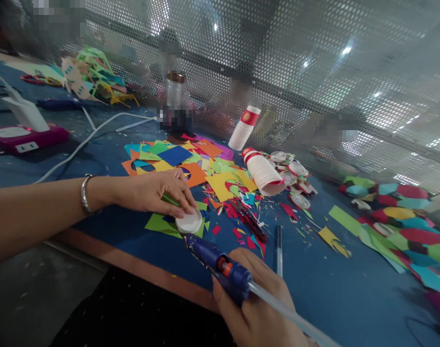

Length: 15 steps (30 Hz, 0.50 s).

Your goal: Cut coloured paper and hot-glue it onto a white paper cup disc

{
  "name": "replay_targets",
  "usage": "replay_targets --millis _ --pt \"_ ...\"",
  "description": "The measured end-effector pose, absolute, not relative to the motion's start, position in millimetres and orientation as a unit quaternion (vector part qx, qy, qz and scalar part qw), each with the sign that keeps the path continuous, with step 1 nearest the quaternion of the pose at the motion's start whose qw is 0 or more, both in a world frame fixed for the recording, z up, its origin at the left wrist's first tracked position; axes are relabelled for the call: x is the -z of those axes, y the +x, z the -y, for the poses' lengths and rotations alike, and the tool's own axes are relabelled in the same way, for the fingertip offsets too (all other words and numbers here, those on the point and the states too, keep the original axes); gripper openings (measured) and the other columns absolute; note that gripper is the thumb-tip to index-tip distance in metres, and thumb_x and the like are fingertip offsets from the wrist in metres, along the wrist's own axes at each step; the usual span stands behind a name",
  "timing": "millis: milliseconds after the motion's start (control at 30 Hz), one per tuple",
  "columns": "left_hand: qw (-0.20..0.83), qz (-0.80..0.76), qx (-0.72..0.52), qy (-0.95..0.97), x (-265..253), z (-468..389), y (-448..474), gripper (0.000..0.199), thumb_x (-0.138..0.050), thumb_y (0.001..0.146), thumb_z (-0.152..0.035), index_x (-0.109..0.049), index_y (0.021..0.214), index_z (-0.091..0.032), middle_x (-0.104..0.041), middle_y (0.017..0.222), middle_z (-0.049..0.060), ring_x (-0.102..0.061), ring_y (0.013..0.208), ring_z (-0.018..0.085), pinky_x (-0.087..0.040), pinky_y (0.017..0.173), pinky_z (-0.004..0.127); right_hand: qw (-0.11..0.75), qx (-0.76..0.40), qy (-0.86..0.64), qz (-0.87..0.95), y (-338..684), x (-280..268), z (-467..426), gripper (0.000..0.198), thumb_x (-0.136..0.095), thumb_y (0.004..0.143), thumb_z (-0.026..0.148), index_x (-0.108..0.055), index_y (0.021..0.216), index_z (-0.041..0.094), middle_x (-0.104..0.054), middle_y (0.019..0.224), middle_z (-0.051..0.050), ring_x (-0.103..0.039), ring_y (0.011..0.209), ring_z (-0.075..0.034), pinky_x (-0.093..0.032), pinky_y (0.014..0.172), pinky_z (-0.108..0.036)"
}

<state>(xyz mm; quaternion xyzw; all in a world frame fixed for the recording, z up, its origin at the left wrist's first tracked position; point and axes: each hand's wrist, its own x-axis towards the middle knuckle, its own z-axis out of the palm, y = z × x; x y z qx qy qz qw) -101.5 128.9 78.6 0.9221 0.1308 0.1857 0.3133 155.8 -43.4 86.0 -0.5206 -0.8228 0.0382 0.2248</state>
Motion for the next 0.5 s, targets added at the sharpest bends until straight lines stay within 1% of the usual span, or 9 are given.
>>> replay_targets --millis 167,333,500 --pt "0.315 -0.129 -0.186 0.922 -76.3 -129.2 -102.0 0.019 -0.067 0.093 -0.038 -0.077 0.108 -0.033 -0.076 0.119 0.002 -0.066 0.109 0.019 -0.027 0.109 0.042 0.218 -0.029 -0.513 0.83 155.9 -84.5 42.7 0.02 -0.051 0.094 0.025 -0.068 0.084 0.027 -0.071 0.07 -0.005 -0.07 0.068 -0.024 -0.057 0.063 -0.034" --pt "0.319 -0.128 -0.186 0.92 -75.9 -129.3 -102.8 0.018 -0.067 0.093 -0.035 -0.077 0.108 -0.033 -0.076 0.118 0.001 -0.067 0.11 0.019 -0.021 0.114 0.043 0.215 -0.024 -0.51 0.832 155.1 -85.5 42.0 0.021 -0.049 0.094 0.023 -0.067 0.083 0.027 -0.073 0.073 -0.005 -0.07 0.069 -0.023 -0.057 0.063 -0.034" --pt "0.326 -0.128 -0.182 0.919 -74.5 -131.1 -102.7 0.019 -0.069 0.091 -0.037 -0.077 0.108 -0.034 -0.076 0.119 0.001 -0.066 0.11 0.02 -0.025 0.112 0.044 0.215 -0.023 -0.506 0.835 155.0 -85.8 40.7 0.021 -0.05 0.094 0.026 -0.065 0.08 0.029 -0.072 0.071 -0.005 -0.07 0.067 -0.024 -0.057 0.06 -0.035"
